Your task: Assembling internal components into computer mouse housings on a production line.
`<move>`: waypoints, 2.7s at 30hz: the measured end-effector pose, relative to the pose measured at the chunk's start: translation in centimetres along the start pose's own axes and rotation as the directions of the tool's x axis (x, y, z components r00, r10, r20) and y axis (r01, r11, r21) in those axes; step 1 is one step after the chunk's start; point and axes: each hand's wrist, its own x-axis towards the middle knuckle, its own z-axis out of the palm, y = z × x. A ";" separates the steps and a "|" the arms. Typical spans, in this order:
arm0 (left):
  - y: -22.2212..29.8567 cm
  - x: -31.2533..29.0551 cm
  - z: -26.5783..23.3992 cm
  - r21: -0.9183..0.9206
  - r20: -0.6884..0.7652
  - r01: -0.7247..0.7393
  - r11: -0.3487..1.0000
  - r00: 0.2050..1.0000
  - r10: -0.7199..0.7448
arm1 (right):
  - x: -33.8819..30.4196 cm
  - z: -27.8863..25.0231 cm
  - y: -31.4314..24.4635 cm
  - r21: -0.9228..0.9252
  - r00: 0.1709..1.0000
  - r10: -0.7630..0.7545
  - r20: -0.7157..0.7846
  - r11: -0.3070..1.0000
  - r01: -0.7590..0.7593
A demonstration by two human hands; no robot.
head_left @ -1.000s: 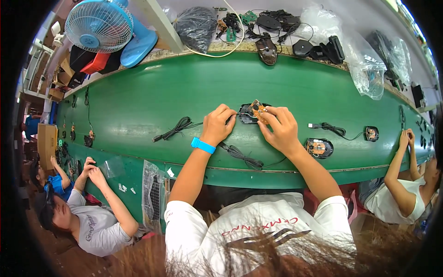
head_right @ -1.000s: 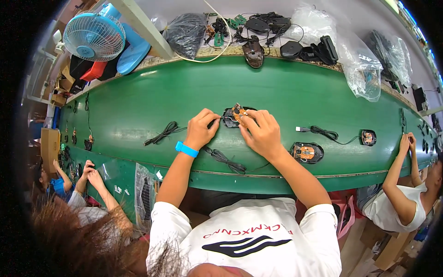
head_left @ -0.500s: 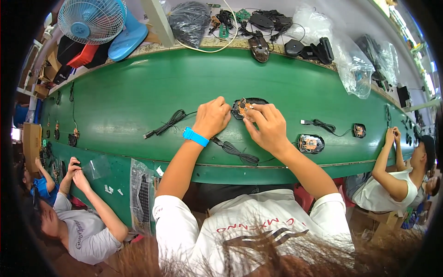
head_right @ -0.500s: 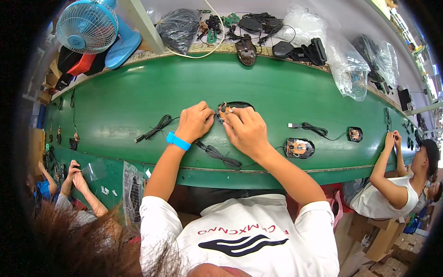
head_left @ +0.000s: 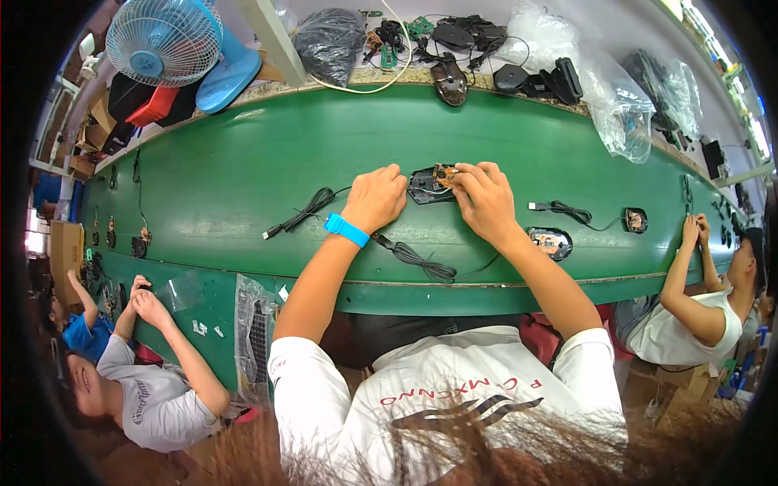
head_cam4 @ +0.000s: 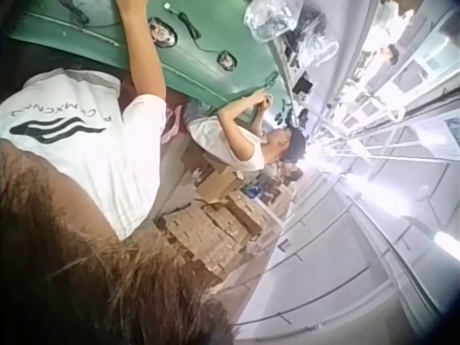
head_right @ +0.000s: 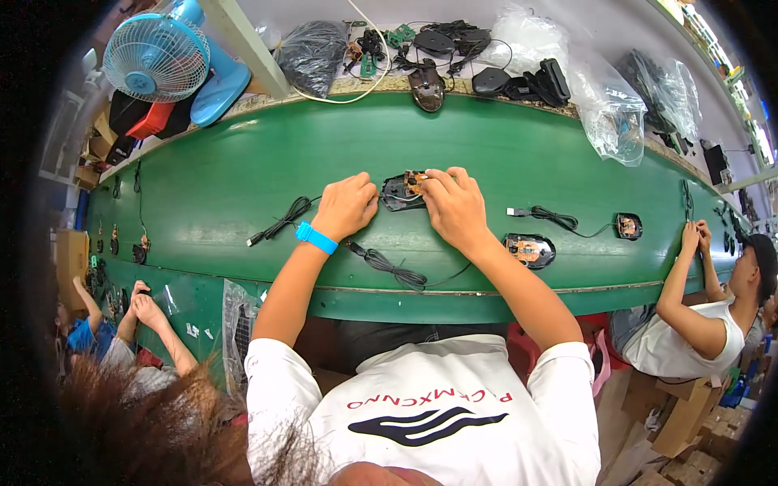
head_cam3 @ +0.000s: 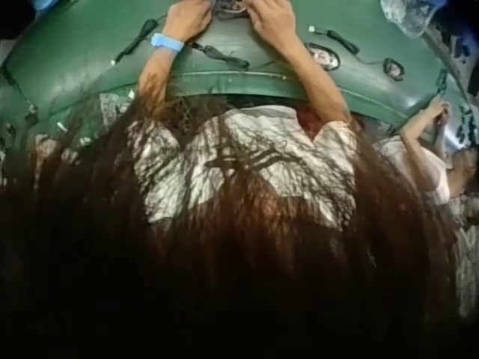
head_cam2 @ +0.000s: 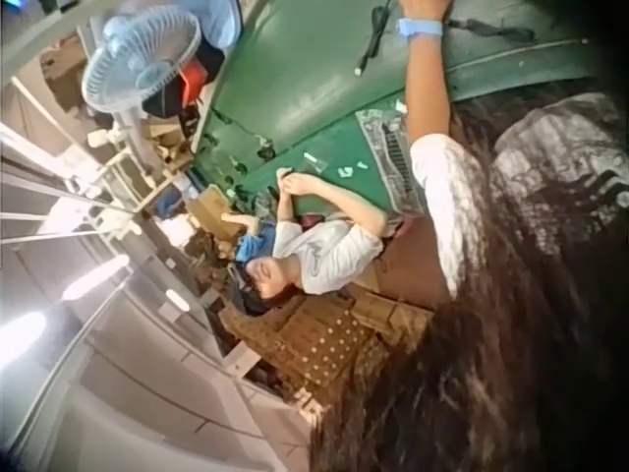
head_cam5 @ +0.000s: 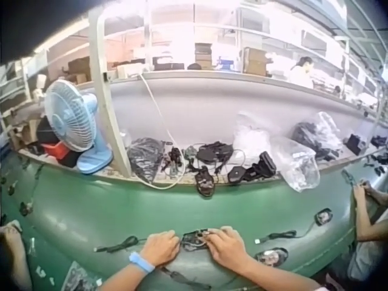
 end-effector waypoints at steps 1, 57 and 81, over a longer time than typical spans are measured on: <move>0.2 0.0 0.1 0.007 0.017 0.021 1.000 1.000 -0.021 | -0.1 0.1 0.3 0.005 1.000 0.001 -0.007 1.000 -0.001; 6.9 -2.7 2.7 -0.286 -0.045 0.165 0.944 0.982 -0.185 | 0.9 -0.7 4.5 0.019 0.791 -0.341 0.509 0.923 0.385; 7.0 0.9 2.3 -0.119 0.079 -0.010 0.993 0.997 0.020 | -3.7 -2.3 6.8 0.007 0.926 -0.265 0.268 0.962 0.274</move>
